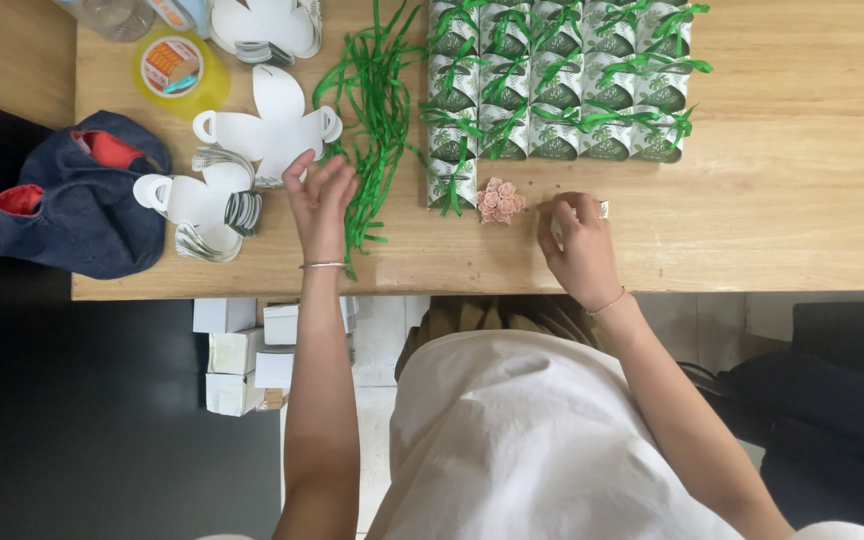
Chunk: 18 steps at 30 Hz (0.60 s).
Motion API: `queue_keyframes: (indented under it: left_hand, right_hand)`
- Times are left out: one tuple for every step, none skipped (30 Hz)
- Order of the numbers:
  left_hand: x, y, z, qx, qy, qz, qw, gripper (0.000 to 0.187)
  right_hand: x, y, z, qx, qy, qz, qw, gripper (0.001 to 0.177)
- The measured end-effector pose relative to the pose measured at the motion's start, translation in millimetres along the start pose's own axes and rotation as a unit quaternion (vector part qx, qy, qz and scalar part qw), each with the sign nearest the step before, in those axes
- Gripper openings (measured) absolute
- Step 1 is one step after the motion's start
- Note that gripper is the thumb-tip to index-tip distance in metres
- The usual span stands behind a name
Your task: Packaging decorative floral candles into small gift boxes and securing them with ribbons.
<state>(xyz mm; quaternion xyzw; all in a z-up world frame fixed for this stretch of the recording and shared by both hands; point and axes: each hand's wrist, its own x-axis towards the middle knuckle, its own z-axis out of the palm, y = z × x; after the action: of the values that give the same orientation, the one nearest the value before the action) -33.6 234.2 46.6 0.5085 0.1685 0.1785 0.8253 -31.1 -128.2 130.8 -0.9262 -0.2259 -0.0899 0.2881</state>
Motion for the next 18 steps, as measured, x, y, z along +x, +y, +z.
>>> queue_keyframes:
  left_hand:
    - [-2, -4, 4, 0.000, -0.001, -0.002, 1.000, 0.046]
    - [-4, -9, 8, 0.124, -0.013, -0.004, 0.992, 0.057]
    - [-6, -13, 12, 0.247, -0.024, -0.006, 0.969, 0.068]
    - [-9, -17, 18, 0.246, -0.025, -0.007, 0.969, 0.068]
    - [-12, -22, 24, 0.370, -0.069, 0.042, 0.925, 0.074]
    - [-14, -27, 30, 0.486, -0.111, 0.090, 0.862, 0.081]
    - [-16, -31, 35, 0.485, -0.112, 0.090, 0.863, 0.081]
    - [-18, -35, 41, 0.549, -0.146, 0.132, 0.812, 0.080]
    - [-19, -38, 46, 0.608, -0.180, 0.173, 0.753, 0.081]
    - [-16, -41, 49, 0.608, -0.182, 0.173, 0.753, 0.081]
    - [-15, -46, 52, 0.637, -0.187, 0.145, 0.734, 0.075]
    - [-15, -50, 56, 0.664, -0.191, 0.117, 0.713, 0.071]
    - [-13, -57, 53, 0.664, -0.193, 0.116, 0.713, 0.071]
    - [-12, -64, 50, 0.686, -0.189, 0.101, 0.695, 0.063]
    - [-10, -71, 46, 0.707, -0.185, 0.086, 0.677, 0.054]
    - [-15, -68, 47, 0.708, -0.185, 0.086, 0.677, 0.054]
    - [-19, -66, 47, 0.712, -0.194, 0.070, 0.671, 0.043]
    - [-24, -63, 47, 0.716, -0.203, 0.055, 0.666, 0.033]
  right_hand:
    - [-1, 0, 1, -0.001, 0.000, 0.002, 1.000, 0.023]
    - [-1, -1, 1, -0.002, -0.005, -0.004, 1.000, 0.019]
    - [-2, -1, 2, -0.004, -0.010, -0.010, 1.000, 0.015]
    - [-1, -3, 2, -0.005, -0.010, -0.009, 1.000, 0.015]
    - [-1, -4, 1, -0.005, -0.014, -0.012, 1.000, 0.014]
    - [0, -6, 0, -0.005, -0.018, -0.015, 1.000, 0.013]
    - [-1, -6, 0, -0.006, -0.018, -0.015, 1.000, 0.013]
    - [-2, -5, -1, -0.003, -0.020, -0.015, 1.000, 0.015]
    - [-2, -6, -1, 0.001, -0.022, -0.014, 1.000, 0.017]
    - [-4, -2, 1, 0.000, -0.021, -0.013, 1.000, 0.017]
    - [-7, 1, 2, 0.000, -0.027, -0.008, 1.000, 0.018]
    - [-10, 5, 3, -0.001, -0.032, -0.004, 0.999, 0.018]
    - [-12, 7, 3, -0.002, -0.032, -0.002, 0.999, 0.018]
    - [-13, 8, 3, -0.001, -0.033, -0.001, 0.999, 0.018]
    - [-14, 10, 3, 0.000, -0.034, 0.000, 0.999, 0.018]
    - [-14, 9, 1, 0.000, -0.034, 0.000, 0.999, 0.018]
    - [-13, 9, 1, 0.004, -0.034, 0.001, 0.999, 0.019]
    - [-13, 8, 0, 0.008, -0.035, 0.002, 0.999, 0.019]
